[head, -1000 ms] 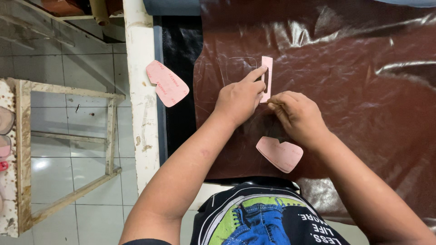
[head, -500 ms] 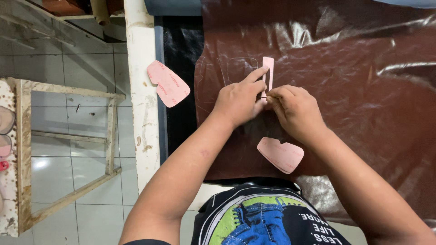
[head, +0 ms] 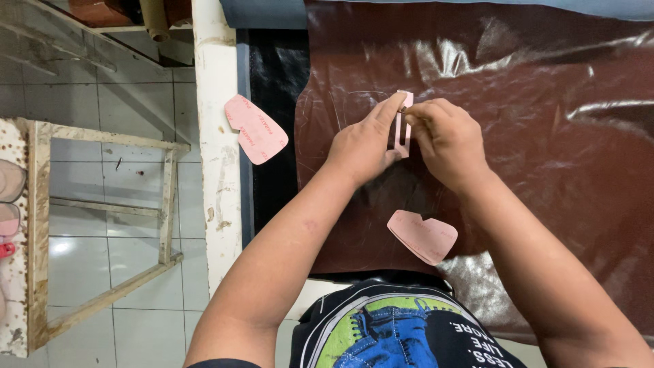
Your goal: The person places pink paper templates on a sheet of leather and traces around them with a pen to mark pattern outlines. They then carry the templates to a work table, sort through the pile, stack the pieces, and return to trace more outlines on the leather.
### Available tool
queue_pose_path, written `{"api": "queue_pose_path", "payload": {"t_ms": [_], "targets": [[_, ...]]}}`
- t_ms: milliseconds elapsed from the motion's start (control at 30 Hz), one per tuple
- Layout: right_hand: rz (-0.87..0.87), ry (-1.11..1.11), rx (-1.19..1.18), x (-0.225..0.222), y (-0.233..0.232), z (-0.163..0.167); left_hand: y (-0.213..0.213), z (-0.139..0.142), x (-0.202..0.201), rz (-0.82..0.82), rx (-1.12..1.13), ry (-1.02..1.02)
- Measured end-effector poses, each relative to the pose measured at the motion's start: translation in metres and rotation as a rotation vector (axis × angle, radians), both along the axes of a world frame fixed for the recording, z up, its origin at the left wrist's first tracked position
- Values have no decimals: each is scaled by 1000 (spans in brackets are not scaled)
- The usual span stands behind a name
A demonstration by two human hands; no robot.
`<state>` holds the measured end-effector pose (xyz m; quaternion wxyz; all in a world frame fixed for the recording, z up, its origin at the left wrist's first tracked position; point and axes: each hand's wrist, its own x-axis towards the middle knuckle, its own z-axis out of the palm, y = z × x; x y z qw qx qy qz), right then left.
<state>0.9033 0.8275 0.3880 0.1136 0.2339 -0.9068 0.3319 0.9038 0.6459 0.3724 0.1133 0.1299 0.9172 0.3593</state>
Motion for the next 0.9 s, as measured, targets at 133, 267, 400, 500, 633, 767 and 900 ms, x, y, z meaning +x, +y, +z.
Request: {"api": "queue_pose_path", "payload": {"t_ms": [133,267,400,500,633,767,900], "targets": [[-135,-113,-150,3,8,-4,-1,-1,1,-1,11,8],[-145,-156,-197,-1,12,-11,-1,-2,0,-5,27,21],[-137,-173,-219,-2,11,-13,-1,-1,-1,1,10,10],[-105,-184,-243,-1,9,-9,-1,0,1,3,22,22],[-54,-212,-217,4,7,-1,-2,1,2,3,13,17],[-15,-185,-65,15,8,9,-2,1,2,3,7,30],[23,-242,12,22,11,16,-1,0,3,7,-14,4]]}}
